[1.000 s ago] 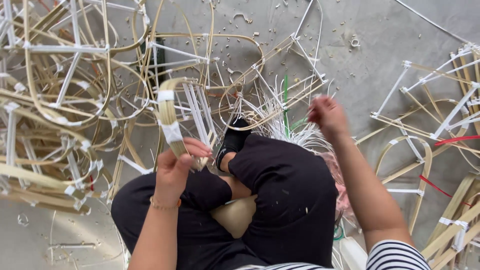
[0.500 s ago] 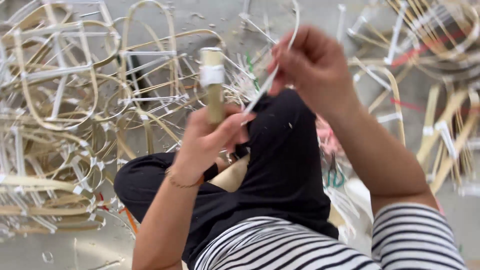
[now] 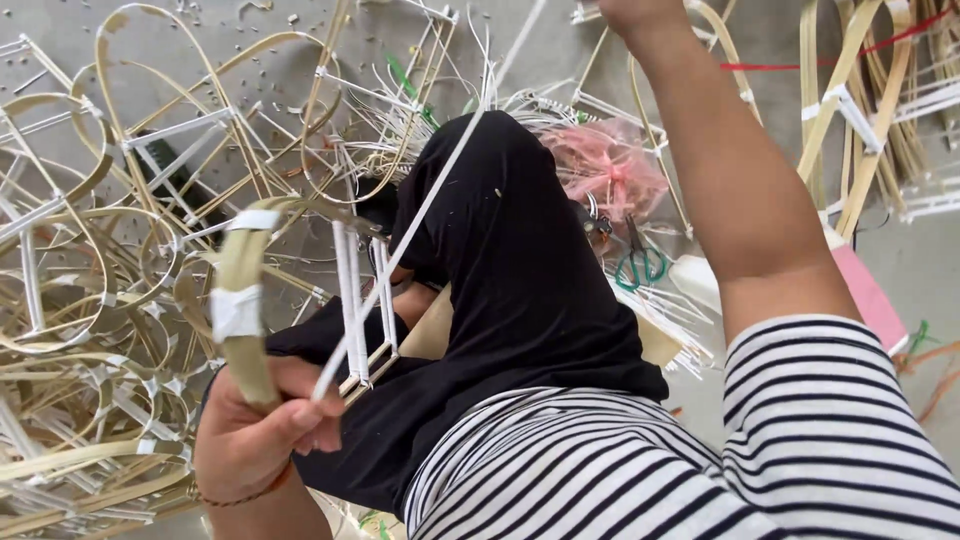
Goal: The recorder is assembling bamboo frames by tying and cutting white plastic straps to secure bamboo strips together.
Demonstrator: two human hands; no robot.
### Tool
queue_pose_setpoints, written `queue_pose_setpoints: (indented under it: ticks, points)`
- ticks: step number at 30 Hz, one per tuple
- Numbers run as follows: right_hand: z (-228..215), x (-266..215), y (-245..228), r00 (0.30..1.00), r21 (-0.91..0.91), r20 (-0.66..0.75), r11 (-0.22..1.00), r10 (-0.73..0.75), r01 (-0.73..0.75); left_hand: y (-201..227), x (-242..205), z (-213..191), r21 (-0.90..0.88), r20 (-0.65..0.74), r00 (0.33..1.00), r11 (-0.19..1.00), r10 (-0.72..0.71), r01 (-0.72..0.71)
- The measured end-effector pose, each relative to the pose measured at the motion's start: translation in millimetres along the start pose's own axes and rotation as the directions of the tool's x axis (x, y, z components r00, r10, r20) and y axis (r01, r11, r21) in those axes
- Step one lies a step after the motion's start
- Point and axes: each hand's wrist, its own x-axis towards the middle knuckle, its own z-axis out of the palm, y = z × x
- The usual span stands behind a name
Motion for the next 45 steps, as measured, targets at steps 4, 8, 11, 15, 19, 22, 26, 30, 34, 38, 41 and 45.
queue_pose_setpoints:
  ticks: [4, 8, 11, 15, 19, 22, 26, 30, 34, 38, 41, 45]
  points:
    - [-54.7, -67.2, -59.1, 0.852, 0.392, 0.443, 0.793, 0.280, -0.465, 17.4, 16.1, 3.1, -0.392, -0.128, 0.936, 0.850, 0.328, -0.352]
    - [11.8, -253.1, 10.4, 0.418, -0.354, 0.785, 0.885, 0.456, -0.301, 7.9, 19.8, -13.6, -0.379, -0.363, 0.899, 0.843, 0.244, -0.382]
    - [17.2, -341.5, 17.0, 0.443, -0.418, 0.644, 0.772, 0.623, -0.478, 8.4, 39.1, 5.5, -0.310, -0.421, 0.893, 0.899, 0.162, -0.310]
    - [60.9, -416.1, 29.5, 0.618, -0.216, 0.465, 0.758, 0.634, -0.615, 1.4, 52.3, 25.8, -0.265, -0.411, 0.894, 0.915, 0.179, -0.305]
    - [67.2, -414.2, 44.6, 0.696, -0.159, 0.286, 0.749, 0.659, -0.643, -2.7, 68.5, 51.0, -0.145, -0.393, 0.906, 0.962, 0.158, -0.231]
    - [55.2, -387.6, 49.2, 0.607, -0.175, 0.347, 0.686, 0.715, -0.707, 7.5, 86.3, 69.4, -0.126, -0.441, 0.893, 0.979, 0.088, -0.158]
    - [46.4, -365.0, 40.7, 0.522, -0.383, 0.459, 0.691, 0.719, -0.614, -8.7, 101.0, 70.7, -0.169, -0.361, 0.917, 0.954, 0.173, -0.246]
    - [34.9, -364.7, 49.5, 0.469, -0.415, 0.487, 0.667, 0.737, -0.619, -11.5, 99.9, 77.5, -0.189, -0.365, 0.909, 0.941, 0.200, -0.283]
    - [19.9, -362.6, 100.4, 0.584, -0.309, 0.581, 0.818, 0.567, -0.485, -12.1, 101.9, 75.6, -0.238, -0.332, 0.923, 0.930, 0.194, -0.281]
    - [-76.8, -308.1, 39.0, 0.629, -0.263, 0.522, 0.810, 0.576, -0.524, -19.0, 109.4, 75.4, -0.271, -0.319, 0.925, 0.916, 0.205, -0.296]
    - [-132.4, -248.7, -45.0, 0.820, 0.504, 0.447, 0.657, 0.357, -0.560, -21.9, 113.4, 77.9, -0.280, -0.323, 0.924, 0.912, 0.206, -0.301]
    - [-190.3, -190.4, -207.1, 0.942, 0.765, 0.337, 0.583, 0.001, -0.274, -24.5, 116.5, 78.8, -0.285, -0.325, 0.915, 0.898, 0.240, -0.336]
